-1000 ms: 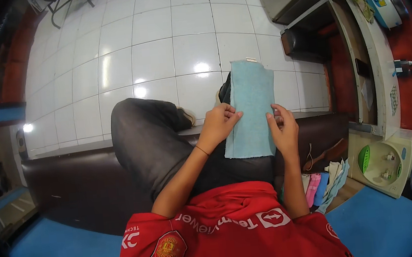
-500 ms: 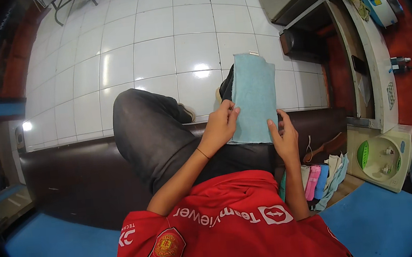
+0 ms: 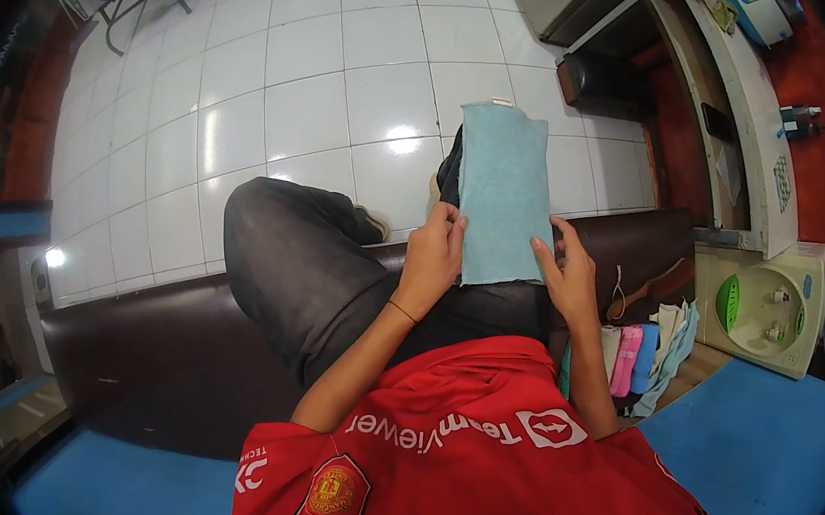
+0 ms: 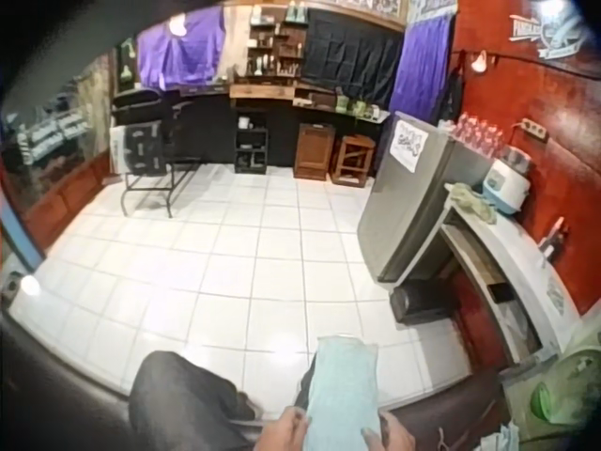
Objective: Brushing and folding a light blue cloth while sitting.
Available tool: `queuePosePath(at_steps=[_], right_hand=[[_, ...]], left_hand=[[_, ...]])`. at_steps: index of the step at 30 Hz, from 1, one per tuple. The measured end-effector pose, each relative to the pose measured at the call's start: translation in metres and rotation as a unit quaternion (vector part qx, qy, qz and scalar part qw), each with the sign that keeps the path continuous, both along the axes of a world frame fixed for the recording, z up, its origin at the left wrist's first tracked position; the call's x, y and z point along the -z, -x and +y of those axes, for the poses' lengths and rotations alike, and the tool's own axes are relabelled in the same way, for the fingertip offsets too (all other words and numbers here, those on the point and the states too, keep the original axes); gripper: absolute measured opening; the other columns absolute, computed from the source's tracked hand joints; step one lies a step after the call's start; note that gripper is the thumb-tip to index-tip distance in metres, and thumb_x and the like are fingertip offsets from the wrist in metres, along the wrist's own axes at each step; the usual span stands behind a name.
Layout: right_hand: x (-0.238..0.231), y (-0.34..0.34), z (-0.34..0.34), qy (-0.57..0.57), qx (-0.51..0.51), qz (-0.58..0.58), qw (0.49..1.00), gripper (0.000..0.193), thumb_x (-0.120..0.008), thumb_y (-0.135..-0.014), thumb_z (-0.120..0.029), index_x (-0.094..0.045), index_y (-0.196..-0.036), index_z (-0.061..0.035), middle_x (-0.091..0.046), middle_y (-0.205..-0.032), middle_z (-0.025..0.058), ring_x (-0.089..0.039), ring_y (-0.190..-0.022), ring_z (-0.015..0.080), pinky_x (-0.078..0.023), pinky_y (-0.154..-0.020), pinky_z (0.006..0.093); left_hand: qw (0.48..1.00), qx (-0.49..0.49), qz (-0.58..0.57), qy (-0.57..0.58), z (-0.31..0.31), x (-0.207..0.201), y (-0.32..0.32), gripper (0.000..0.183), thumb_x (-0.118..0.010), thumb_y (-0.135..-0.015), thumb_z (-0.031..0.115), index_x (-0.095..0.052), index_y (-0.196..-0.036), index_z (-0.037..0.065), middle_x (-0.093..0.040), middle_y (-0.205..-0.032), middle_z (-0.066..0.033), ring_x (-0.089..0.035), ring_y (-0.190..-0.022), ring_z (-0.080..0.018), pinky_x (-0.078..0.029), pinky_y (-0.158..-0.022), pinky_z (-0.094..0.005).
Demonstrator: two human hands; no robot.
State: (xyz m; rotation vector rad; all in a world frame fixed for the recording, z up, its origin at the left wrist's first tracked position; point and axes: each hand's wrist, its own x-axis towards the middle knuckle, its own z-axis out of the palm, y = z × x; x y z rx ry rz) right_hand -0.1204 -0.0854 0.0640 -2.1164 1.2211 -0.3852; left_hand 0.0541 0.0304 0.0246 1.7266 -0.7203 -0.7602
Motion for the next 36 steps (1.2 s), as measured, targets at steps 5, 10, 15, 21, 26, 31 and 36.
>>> queuePosePath(at_steps=[5, 10, 15, 21, 26, 31, 36], right_hand=[[-0.013, 0.003, 0.006, -0.038, 0.009, -0.015, 0.999, 0.045, -0.068, -0.09, -0.022, -0.055, -0.129, -0.0043, -0.054, -0.079, 0.0055, -0.046, -0.058, 0.0074, -0.04, -0.053, 0.0245], [-0.013, 0.007, 0.008, -0.057, 0.011, -0.01, 0.998, 0.047, -0.07, -0.088, -0.021, -0.055, -0.129, -0.004, -0.055, -0.083, 0.006, -0.049, -0.062, 0.0083, -0.041, -0.054, 0.0246], [-0.016, 0.01, 0.015, 0.068, -0.079, -0.071, 0.992, 0.043, -0.075, -0.084, -0.016, -0.058, -0.121, -0.0039, -0.055, -0.109, 0.0098, -0.054, -0.08, 0.0109, -0.044, -0.061, 0.0237], [-0.007, 0.023, 0.027, -0.001, -0.045, -0.114, 0.992, 0.023, -0.074, -0.08, -0.005, -0.06, -0.099, -0.0011, -0.055, -0.111, 0.0112, -0.057, -0.085, 0.0179, -0.047, -0.066, 0.0287], [-0.005, 0.033, 0.028, 0.056, -0.07, -0.091, 0.992, 0.015, -0.07, -0.082, 0.001, -0.06, -0.093, 0.0003, -0.059, -0.105, 0.0115, -0.058, -0.077, 0.0187, -0.048, -0.066, 0.0285], [-0.008, 0.038, 0.027, 0.084, -0.074, -0.105, 0.988, 0.015, -0.07, -0.081, 0.003, -0.061, -0.093, 0.0003, -0.059, -0.103, 0.0115, -0.058, -0.077, 0.0177, -0.049, -0.066, 0.028], [-0.006, 0.038, 0.028, 0.087, -0.08, -0.106, 0.987, 0.016, -0.07, -0.08, 0.005, -0.061, -0.093, 0.0008, -0.06, -0.1, 0.0107, -0.059, -0.076, 0.0175, -0.049, -0.066, 0.0277]], left_hand=[[0.99, 0.012, 0.132, -0.043, 0.0, -0.006, -0.004, 0.025, -0.062, -0.095, 0.022, -0.056, -0.096, -0.002, -0.055, -0.061, -0.004, -0.052, -0.054, -0.0081, -0.04, -0.05, -0.0247], [0.991, 0.076, 0.096, -0.062, 0.01, -0.013, -0.008, 0.029, -0.064, -0.094, 0.025, -0.057, -0.095, -0.002, -0.056, -0.063, -0.0024, -0.05, -0.055, -0.0068, -0.041, -0.052, -0.0232], [0.999, 0.04, 0.034, 0.008, 0.013, -0.012, -0.002, 0.022, -0.058, -0.097, 0.021, -0.054, -0.097, -0.001, -0.053, -0.062, -0.0085, -0.05, -0.053, -0.0122, -0.04, -0.053, -0.027], [0.997, 0.014, -0.067, 0.017, 0.009, -0.012, 0.0, 0.018, -0.052, -0.1, 0.016, -0.049, -0.099, -0.001, -0.048, -0.065, -0.0194, -0.055, -0.057, -0.0322, -0.042, -0.056, -0.0366], [0.995, 0.022, -0.089, 0.029, 0.012, -0.009, 0.002, 0.016, -0.051, -0.1, 0.016, -0.048, -0.101, 0.0, -0.054, -0.072, -0.0246, -0.058, -0.069, -0.0445, -0.044, -0.059, -0.0407], [0.995, 0.032, -0.09, 0.017, 0.017, -0.011, 0.0, 0.016, -0.051, -0.1, 0.015, -0.048, -0.101, 0.0, -0.056, -0.074, -0.0255, -0.058, -0.072, -0.0461, -0.045, -0.059, -0.0432], [0.99, 0.038, -0.136, 0.028, 0.018, 0.007, 0.001, 0.014, -0.05, -0.099, 0.013, -0.045, -0.102, 0.001, -0.058, -0.073, -0.0287, -0.058, -0.072, -0.0486, -0.043, -0.058, -0.0527]])
